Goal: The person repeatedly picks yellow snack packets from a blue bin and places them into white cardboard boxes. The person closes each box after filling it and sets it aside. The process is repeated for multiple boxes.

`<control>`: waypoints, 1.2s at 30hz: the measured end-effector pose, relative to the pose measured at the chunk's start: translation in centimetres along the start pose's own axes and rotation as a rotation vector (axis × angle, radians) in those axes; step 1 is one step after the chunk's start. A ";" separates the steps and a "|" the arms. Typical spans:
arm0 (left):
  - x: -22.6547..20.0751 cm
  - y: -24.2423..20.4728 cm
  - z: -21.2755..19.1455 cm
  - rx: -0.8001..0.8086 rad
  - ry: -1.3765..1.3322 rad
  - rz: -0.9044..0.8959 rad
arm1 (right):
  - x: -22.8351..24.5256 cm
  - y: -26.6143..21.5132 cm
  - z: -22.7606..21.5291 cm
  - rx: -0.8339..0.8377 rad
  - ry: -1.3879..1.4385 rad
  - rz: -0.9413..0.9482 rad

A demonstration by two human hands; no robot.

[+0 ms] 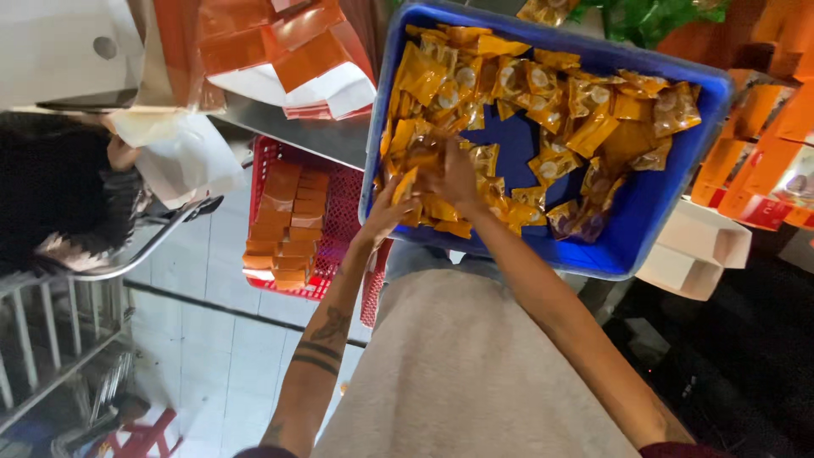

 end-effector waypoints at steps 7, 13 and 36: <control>-3.2 -2.8 1.5 -0.138 -0.148 -0.399 | 0.1 -3.7 0.6 0.037 -0.076 -0.041; 4.9 -0.4 0.0 -0.148 -0.528 -0.488 | 5.0 -6.6 0.9 0.036 -0.194 -0.709; 1.8 1.2 8.8 0.175 -0.458 -0.225 | 1.6 -11.2 -17.1 -0.434 0.229 -0.017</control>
Point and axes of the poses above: each hand's wrist, its own y-axis towards the middle knuckle, its own z-axis out of the palm, x = y × z, the point moved 10 cm from there along y, towards the middle knuckle, and after that the axes turned 6 degrees about y, right-handed, at the moved point
